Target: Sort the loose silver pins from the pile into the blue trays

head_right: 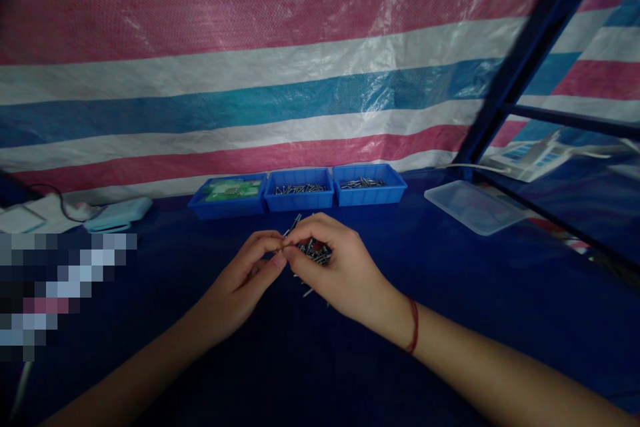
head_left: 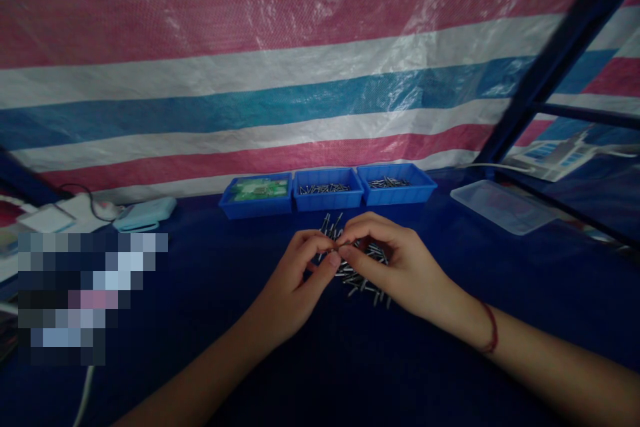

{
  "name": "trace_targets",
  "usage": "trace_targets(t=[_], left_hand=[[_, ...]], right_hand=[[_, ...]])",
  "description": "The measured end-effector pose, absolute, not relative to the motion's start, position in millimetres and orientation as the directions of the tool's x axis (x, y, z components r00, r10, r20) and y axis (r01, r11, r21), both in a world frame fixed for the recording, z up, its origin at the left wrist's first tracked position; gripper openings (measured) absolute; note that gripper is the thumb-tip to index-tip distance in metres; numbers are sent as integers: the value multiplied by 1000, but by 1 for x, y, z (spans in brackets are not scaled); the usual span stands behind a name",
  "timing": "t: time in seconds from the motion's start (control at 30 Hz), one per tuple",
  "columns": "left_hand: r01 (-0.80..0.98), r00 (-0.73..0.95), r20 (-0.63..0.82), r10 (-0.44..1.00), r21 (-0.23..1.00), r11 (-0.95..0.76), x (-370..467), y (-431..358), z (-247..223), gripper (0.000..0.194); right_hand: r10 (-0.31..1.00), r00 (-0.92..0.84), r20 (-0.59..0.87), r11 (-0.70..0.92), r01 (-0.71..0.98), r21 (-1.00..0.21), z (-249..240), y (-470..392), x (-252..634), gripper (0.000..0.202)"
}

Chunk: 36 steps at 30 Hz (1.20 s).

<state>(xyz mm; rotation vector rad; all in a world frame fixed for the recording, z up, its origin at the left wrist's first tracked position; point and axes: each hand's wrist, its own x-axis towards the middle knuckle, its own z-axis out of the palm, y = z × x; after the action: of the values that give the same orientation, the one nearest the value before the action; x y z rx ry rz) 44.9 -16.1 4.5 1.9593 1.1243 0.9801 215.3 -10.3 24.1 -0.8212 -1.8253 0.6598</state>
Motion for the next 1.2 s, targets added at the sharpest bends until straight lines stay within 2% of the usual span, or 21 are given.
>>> trace_targets(t=[0.27, 0.63, 0.97, 1.03, 1.1, 1.2], left_hand=[[387, 276, 383, 882, 795, -466, 44, -16, 6, 7], [474, 216, 545, 810, 667, -575, 43, -18, 8, 8], [506, 200, 574, 794, 634, -585, 42, -18, 11, 3], [510, 196, 558, 807, 645, -569, 42, -17, 9, 4], [516, 197, 533, 823, 658, -549, 42, -16, 8, 9], [520, 208, 496, 843, 674, -525, 42, -15, 6, 12]], right_hand=[[777, -270, 569, 627, 250, -738, 24, -11, 215, 11], [754, -316, 576, 654, 285, -700, 20, -9, 216, 12], [722, -409, 558, 681, 279, -677, 20, -12, 215, 12], [718, -361, 595, 696, 346, -629, 22, -5, 220, 12], [704, -238, 670, 685, 477, -551, 25, 10, 231, 11], [619, -23, 785, 558, 717, -418, 25, 41, 260, 13]])
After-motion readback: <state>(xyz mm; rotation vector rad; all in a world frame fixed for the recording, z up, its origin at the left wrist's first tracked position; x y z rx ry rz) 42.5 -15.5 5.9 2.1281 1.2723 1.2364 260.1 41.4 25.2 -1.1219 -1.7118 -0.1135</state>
